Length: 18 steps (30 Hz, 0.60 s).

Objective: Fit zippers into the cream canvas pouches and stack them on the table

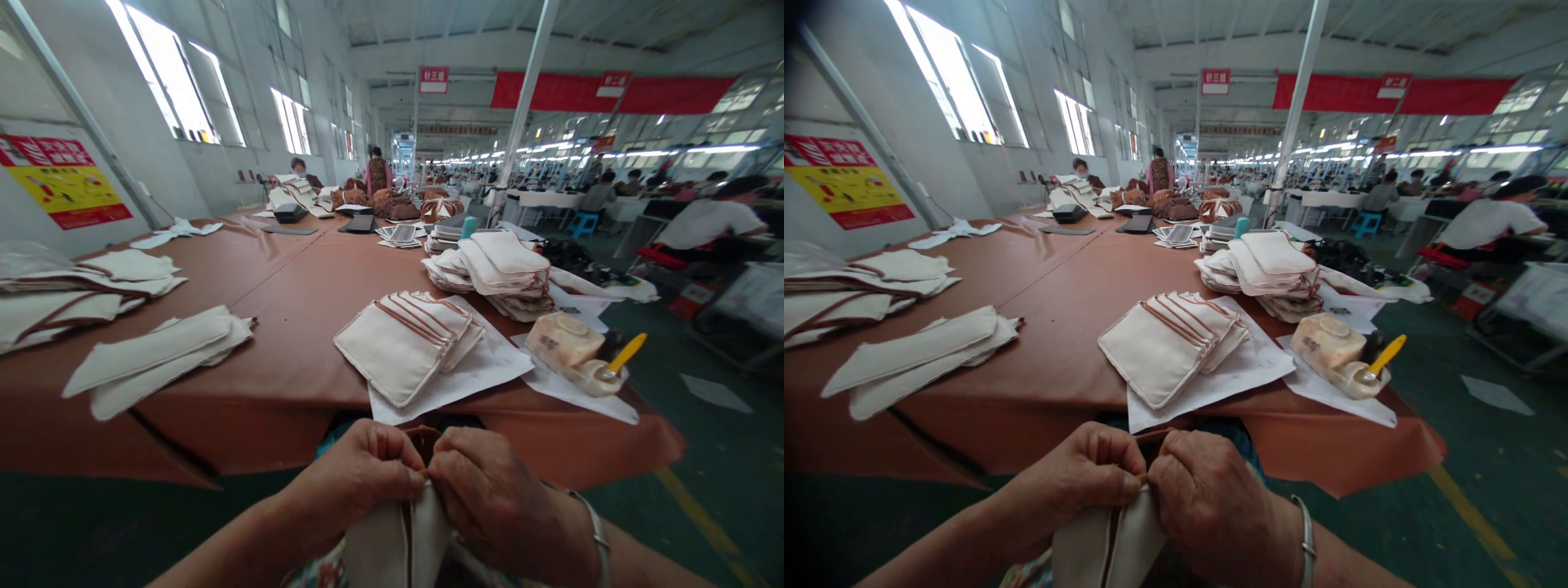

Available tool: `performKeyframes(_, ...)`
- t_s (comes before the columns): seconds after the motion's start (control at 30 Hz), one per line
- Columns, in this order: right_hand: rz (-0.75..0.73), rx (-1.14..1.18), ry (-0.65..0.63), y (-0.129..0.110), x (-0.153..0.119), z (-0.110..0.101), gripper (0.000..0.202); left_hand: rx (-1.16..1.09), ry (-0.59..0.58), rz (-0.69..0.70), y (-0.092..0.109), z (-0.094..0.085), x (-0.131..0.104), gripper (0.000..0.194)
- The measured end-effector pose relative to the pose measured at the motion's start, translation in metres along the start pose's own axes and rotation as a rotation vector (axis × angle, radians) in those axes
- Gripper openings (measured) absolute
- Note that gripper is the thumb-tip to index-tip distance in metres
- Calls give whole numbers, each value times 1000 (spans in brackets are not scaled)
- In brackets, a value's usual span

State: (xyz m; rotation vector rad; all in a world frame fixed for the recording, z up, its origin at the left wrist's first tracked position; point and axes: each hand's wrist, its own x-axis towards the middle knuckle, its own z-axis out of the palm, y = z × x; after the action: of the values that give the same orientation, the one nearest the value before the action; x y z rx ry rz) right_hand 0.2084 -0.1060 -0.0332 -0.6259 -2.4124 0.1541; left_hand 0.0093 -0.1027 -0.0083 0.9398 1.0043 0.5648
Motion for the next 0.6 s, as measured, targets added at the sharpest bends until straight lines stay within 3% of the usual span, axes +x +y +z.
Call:
performKeyframes(0.2,-48,-66,40,1,5,-6,16,90,-72,25,1,-6,-1,26)
performKeyframes(0.3,-21,-113,32,3,2,-14,15,91,-53,17,1,-13,-2,24)
performKeyframes(0.47,91,116,99,5,-1,-19,16,65,-45,6,1,-16,-2,23)
performKeyframes(0.6,23,138,65,2,5,-14,17,63,-69,6,1,-15,-1,24)
